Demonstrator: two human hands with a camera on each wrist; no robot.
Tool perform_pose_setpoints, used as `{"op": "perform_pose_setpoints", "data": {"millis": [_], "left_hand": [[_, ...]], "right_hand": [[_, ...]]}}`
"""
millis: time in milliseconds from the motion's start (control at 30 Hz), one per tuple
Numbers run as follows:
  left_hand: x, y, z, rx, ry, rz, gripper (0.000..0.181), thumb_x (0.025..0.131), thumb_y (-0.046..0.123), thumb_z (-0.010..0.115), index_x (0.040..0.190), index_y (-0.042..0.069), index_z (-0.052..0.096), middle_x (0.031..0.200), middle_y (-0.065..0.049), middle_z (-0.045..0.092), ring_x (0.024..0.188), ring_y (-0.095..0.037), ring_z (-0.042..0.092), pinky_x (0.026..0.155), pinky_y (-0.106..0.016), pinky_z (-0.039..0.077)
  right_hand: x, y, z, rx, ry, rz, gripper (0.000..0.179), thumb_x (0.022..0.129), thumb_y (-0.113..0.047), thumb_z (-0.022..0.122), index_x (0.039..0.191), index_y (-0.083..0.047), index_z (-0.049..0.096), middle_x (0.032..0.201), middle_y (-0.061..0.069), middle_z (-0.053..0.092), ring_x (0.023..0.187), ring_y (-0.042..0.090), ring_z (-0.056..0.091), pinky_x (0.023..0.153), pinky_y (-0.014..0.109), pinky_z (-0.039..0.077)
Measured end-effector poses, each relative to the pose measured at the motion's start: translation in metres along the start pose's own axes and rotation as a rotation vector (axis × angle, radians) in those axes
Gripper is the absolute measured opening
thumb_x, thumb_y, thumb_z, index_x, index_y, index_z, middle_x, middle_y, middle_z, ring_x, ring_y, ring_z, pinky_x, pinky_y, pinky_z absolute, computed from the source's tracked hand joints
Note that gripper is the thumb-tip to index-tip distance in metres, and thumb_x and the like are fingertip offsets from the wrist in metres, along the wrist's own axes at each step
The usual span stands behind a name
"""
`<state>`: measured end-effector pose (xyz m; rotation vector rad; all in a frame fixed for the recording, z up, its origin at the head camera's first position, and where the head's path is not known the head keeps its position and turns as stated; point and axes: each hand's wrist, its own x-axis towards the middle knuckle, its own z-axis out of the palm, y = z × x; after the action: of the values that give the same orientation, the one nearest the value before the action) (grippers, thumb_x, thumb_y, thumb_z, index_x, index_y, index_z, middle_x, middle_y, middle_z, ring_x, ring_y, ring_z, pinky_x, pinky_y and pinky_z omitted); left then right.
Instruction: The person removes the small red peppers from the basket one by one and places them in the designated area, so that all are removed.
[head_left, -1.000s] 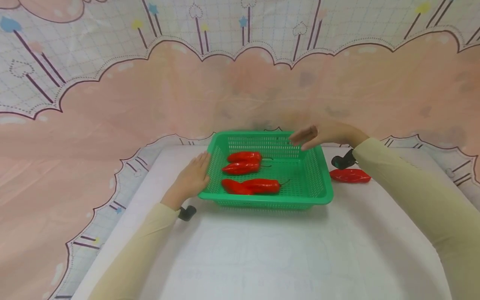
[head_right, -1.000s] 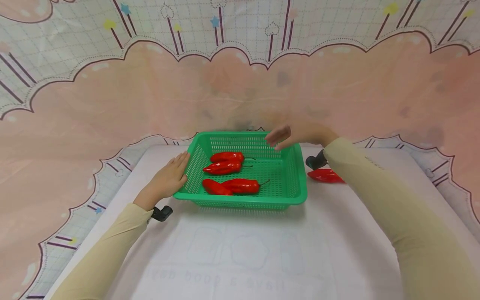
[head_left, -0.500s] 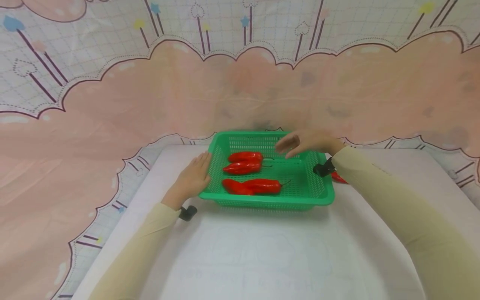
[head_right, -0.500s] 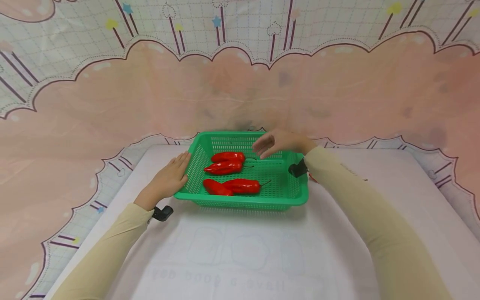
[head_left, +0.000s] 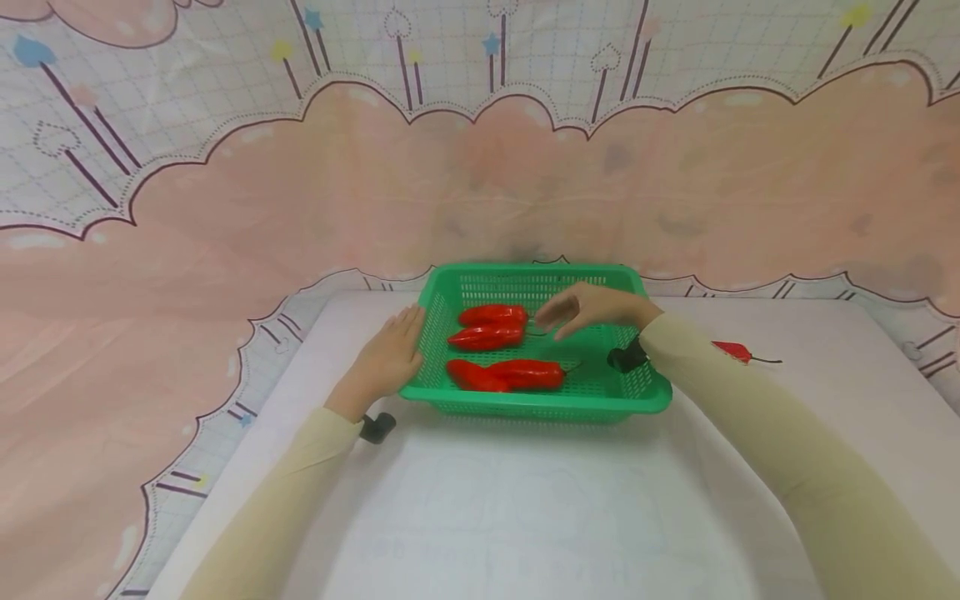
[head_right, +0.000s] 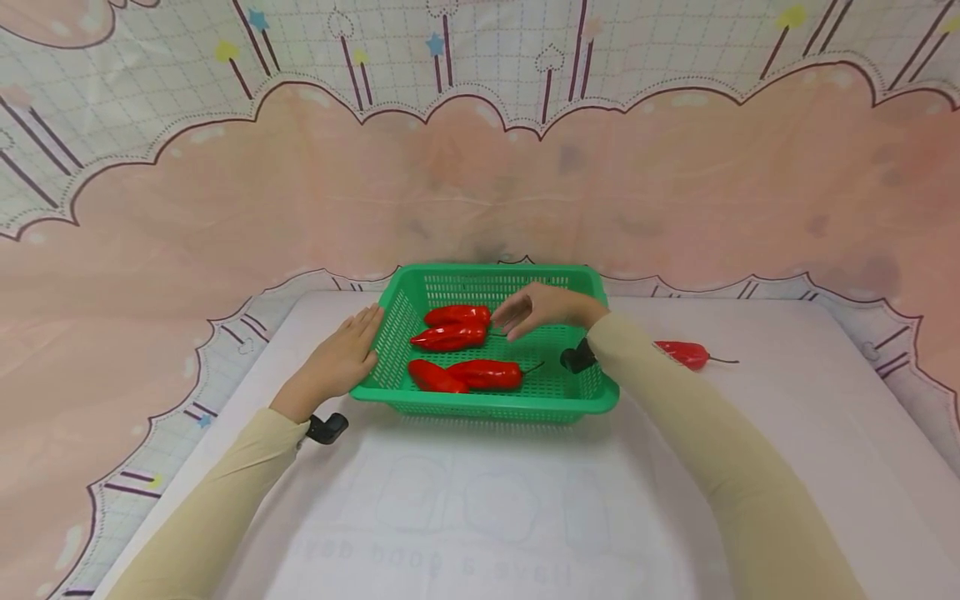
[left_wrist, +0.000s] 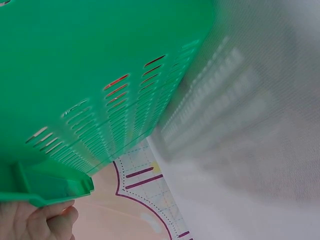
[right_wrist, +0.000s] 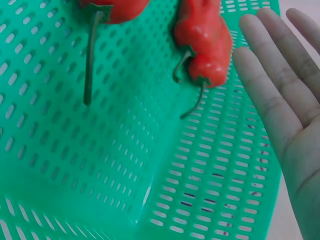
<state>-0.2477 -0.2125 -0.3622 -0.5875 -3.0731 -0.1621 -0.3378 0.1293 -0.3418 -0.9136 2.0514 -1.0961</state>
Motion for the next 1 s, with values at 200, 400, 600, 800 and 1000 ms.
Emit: {"op": "perform_pose_setpoints", "data": {"millis": [200, 400, 600, 800, 1000], "left_hand": [[0.001, -0.001, 0.001, -0.005, 0.003, -0.003, 0.065, 0.090, 0.015, 0.036, 0.146, -0.009, 0.016, 0.154, -0.025, 0.016, 0.144, -0.039, 0.016, 0.120, -0.047, 0.016], [0.001, -0.002, 0.001, -0.008, -0.014, -0.012, 0.065, 0.091, 0.017, 0.035, 0.147, -0.007, 0.014, 0.155, -0.023, 0.014, 0.145, -0.037, 0.014, 0.121, -0.046, 0.014], [0.002, -0.001, 0.001, -0.018, -0.018, -0.012, 0.066, 0.090, 0.018, 0.035, 0.147, -0.007, 0.013, 0.156, -0.023, 0.014, 0.145, -0.037, 0.014, 0.121, -0.046, 0.014], [0.001, -0.001, 0.001, -0.015, -0.015, -0.013, 0.065, 0.091, 0.017, 0.035, 0.147, -0.007, 0.014, 0.156, -0.023, 0.014, 0.145, -0.038, 0.015, 0.121, -0.046, 0.014], [0.002, -0.001, 0.001, -0.012, -0.016, -0.008, 0.065, 0.091, 0.017, 0.035, 0.147, -0.007, 0.014, 0.155, -0.023, 0.014, 0.144, -0.038, 0.016, 0.121, -0.046, 0.014]], "right_hand": [[0.007, 0.005, 0.007, 0.005, -0.009, -0.001, 0.052, 0.082, -0.014, 0.071, 0.130, -0.002, 0.055, 0.136, 0.023, 0.051, 0.122, 0.031, 0.054, 0.097, 0.038, 0.051], [0.015, 0.009, 0.013, 0.027, -0.041, 0.006, 0.050, 0.083, -0.009, 0.068, 0.130, 0.003, 0.052, 0.134, 0.025, 0.052, 0.123, 0.037, 0.051, 0.097, 0.038, 0.051], [0.020, 0.013, 0.017, 0.022, -0.038, 0.036, 0.047, 0.083, -0.004, 0.067, 0.129, 0.000, 0.054, 0.132, 0.021, 0.056, 0.121, 0.033, 0.054, 0.096, 0.038, 0.052], [0.022, 0.015, 0.019, 0.029, -0.037, 0.061, 0.047, 0.083, -0.006, 0.068, 0.128, 0.000, 0.055, 0.131, 0.020, 0.057, 0.120, 0.032, 0.056, 0.096, 0.038, 0.052], [0.022, 0.016, 0.021, -0.003, -0.054, 0.109, 0.051, 0.083, -0.010, 0.069, 0.130, 0.001, 0.053, 0.129, 0.018, 0.059, 0.117, 0.026, 0.058, 0.097, 0.037, 0.051]]}}
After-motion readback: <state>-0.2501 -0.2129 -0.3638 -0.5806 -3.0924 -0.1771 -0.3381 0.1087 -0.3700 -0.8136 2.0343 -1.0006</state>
